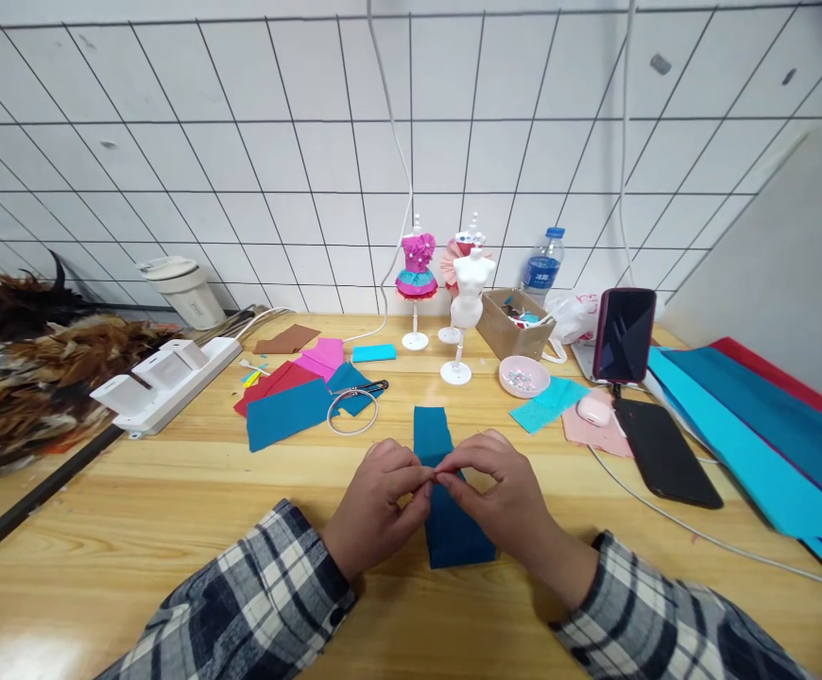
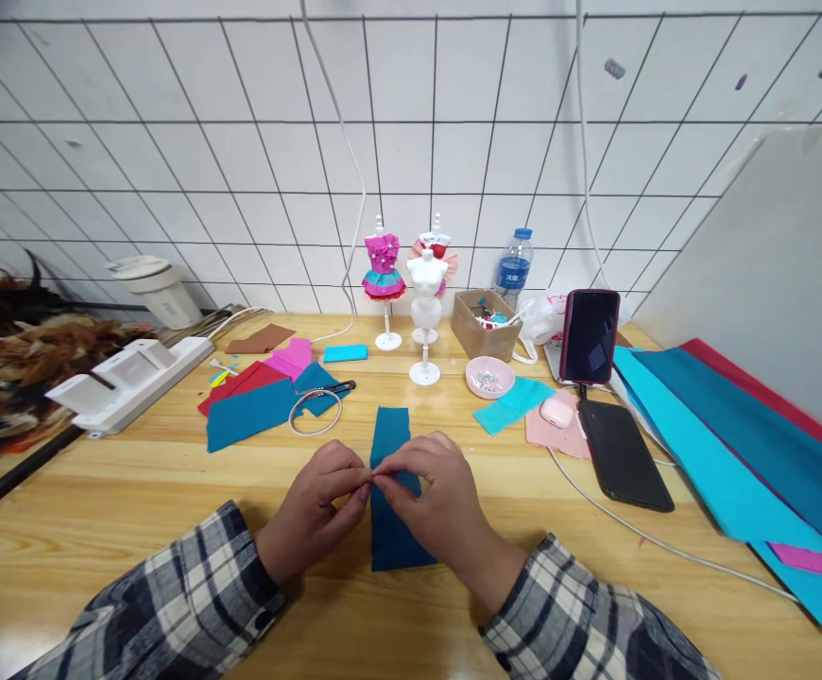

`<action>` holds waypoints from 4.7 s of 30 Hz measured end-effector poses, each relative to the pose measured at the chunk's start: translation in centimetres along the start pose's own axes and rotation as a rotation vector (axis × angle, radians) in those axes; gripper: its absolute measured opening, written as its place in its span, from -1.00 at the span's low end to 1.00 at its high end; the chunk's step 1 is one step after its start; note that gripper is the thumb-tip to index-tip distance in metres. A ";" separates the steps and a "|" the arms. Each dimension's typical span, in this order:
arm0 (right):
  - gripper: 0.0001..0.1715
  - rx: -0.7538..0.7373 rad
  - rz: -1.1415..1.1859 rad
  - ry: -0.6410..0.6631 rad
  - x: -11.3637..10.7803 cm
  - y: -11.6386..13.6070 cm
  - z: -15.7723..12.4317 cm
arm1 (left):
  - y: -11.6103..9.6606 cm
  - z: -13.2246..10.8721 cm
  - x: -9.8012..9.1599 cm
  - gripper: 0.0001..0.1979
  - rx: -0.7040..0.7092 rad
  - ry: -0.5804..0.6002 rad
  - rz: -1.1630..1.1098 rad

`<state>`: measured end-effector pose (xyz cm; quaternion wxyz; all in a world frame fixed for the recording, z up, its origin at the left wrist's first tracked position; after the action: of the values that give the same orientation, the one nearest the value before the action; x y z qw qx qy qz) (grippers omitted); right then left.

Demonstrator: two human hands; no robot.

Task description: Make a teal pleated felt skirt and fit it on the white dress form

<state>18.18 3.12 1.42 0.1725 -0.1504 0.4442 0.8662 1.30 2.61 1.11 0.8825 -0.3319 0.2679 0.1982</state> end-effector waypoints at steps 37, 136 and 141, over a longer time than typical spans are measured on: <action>-0.79 -0.025 -0.705 0.502 -7.7 -7.8 1.2 | -2.3 2.6 7.6 -0.70 0.210 0.550 0.224; -0.66 0.142 -0.604 0.344 1.6 -5.9 4.0 | 5.4 3.2 1.0 -0.78 0.101 0.464 0.462; -0.79 0.274 -0.618 0.378 2.7 -6.2 4.2 | 5.7 3.2 0.9 -0.78 0.111 0.435 0.442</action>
<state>18.03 10.36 -1.81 0.3591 -0.4097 0.5133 0.6631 0.09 8.95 -0.09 0.7568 -0.2516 0.5264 0.2946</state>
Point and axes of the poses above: each hand's wrist, its own z-axis towards the middle knuckle, its own x-axis out of the palm, y = z × x, the point moved 3 cm from there along z, towards the middle knuckle, and after that the axes turned 8 degrees about -y, right-handed, at the moved point
